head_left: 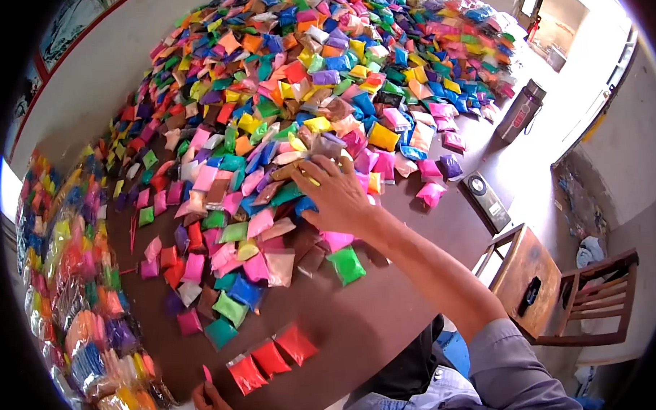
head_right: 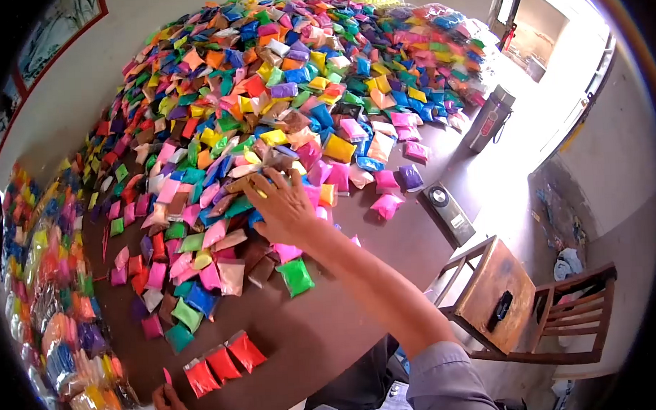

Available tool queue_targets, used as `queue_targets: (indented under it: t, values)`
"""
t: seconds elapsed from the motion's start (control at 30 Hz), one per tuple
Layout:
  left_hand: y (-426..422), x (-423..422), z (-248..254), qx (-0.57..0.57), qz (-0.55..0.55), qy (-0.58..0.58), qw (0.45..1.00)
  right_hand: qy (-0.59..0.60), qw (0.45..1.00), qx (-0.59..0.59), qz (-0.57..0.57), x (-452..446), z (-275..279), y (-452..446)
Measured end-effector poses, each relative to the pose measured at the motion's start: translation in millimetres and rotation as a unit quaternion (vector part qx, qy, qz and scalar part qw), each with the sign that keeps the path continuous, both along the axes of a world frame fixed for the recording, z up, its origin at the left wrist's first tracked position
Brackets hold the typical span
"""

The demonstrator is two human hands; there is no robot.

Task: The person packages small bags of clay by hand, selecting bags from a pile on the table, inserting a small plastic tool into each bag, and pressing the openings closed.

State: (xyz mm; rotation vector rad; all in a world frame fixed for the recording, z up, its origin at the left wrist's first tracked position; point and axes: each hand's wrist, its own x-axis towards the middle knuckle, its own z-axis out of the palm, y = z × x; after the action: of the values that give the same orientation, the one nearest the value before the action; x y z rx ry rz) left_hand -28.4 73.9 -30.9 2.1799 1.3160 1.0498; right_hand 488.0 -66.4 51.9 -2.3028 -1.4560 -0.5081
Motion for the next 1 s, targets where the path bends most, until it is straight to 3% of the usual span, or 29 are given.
queue_targets:
  t: [0.23,0.37,0.57,0.63,0.77,1.0]
  values:
    - [-8.8,13.8,14.7,0.031,0.018,0.015,0.999,0.015,1.000,-0.027,-0.007,101.1,14.2,-16.3]
    - [-12.8,17.6,18.9,0.030,0.040,0.037,0.998,0.034,0.997,0.071,0.007,137.8,23.1,-46.0]
    - [-8.8,13.7,12.0,0.037,0.041,0.031,0.998,0.081,0.992,0.089,-0.049,140.0,31.5,-83.7]
    - [-9.4,16.3,13.6,0.042,0.041,0.025,0.998,0.188,0.971,0.101,-0.104,138.8,27.3,-93.5]
    - [-8.3,13.1,8.4,0.062,0.035,0.020,0.997,0.176,0.969,0.109,-0.135,123.5,20.0,-111.8]
    - [-13.3,21.0,20.6,0.066,0.022,0.037,0.997,0.151,0.982,0.083,-0.074,67.0,15.7,-117.3]
